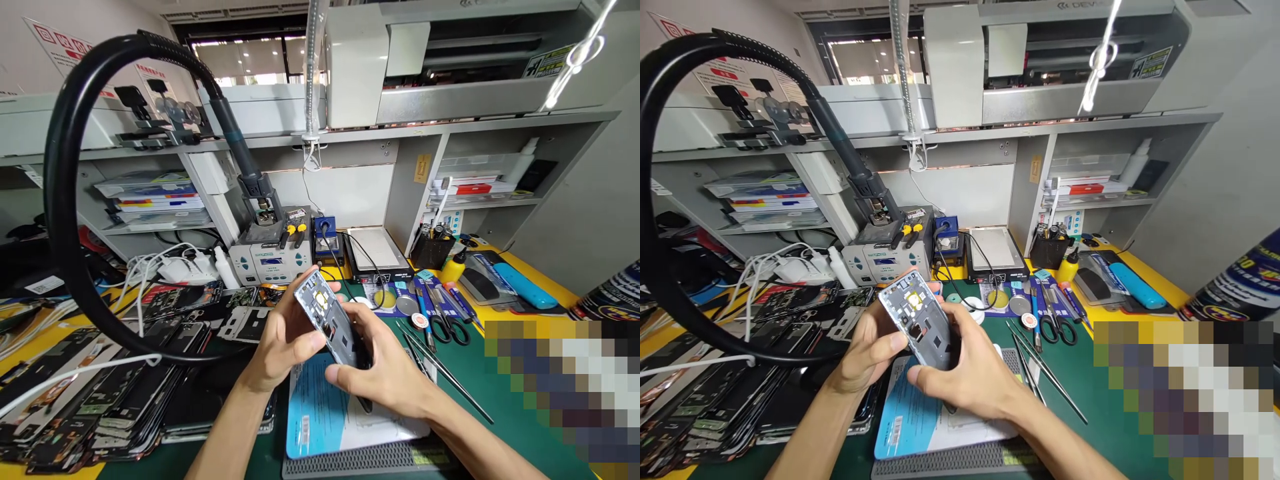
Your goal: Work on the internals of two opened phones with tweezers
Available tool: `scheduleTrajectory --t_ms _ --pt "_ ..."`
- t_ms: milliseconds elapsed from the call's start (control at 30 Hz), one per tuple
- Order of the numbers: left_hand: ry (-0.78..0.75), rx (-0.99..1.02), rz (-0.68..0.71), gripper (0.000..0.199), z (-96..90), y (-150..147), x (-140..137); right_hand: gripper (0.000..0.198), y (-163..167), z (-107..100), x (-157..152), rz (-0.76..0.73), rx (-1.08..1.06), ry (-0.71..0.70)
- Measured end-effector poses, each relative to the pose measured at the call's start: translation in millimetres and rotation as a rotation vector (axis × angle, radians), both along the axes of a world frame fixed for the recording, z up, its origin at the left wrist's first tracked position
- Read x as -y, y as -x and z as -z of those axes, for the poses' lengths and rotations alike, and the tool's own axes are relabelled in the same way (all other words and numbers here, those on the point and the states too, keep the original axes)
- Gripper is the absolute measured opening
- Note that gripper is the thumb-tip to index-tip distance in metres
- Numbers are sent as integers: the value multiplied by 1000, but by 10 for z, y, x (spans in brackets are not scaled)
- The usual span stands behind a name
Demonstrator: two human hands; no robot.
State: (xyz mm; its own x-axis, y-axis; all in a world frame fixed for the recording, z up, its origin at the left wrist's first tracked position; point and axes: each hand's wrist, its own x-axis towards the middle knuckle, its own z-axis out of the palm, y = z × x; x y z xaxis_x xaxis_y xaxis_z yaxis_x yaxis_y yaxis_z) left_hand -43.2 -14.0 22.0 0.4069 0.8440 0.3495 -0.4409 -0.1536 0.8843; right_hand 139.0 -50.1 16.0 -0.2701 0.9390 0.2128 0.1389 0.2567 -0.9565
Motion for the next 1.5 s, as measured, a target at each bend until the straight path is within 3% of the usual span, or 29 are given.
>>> scheduleTrajectory --t_ms 1300,1500 --pt "27 -20 -23 76 -66 -13 16 71 -41 5 21 19 84 -42" --pt "8 -14 -18 67 -53 -18 -4 74 -49 6 40 38 106 -43"
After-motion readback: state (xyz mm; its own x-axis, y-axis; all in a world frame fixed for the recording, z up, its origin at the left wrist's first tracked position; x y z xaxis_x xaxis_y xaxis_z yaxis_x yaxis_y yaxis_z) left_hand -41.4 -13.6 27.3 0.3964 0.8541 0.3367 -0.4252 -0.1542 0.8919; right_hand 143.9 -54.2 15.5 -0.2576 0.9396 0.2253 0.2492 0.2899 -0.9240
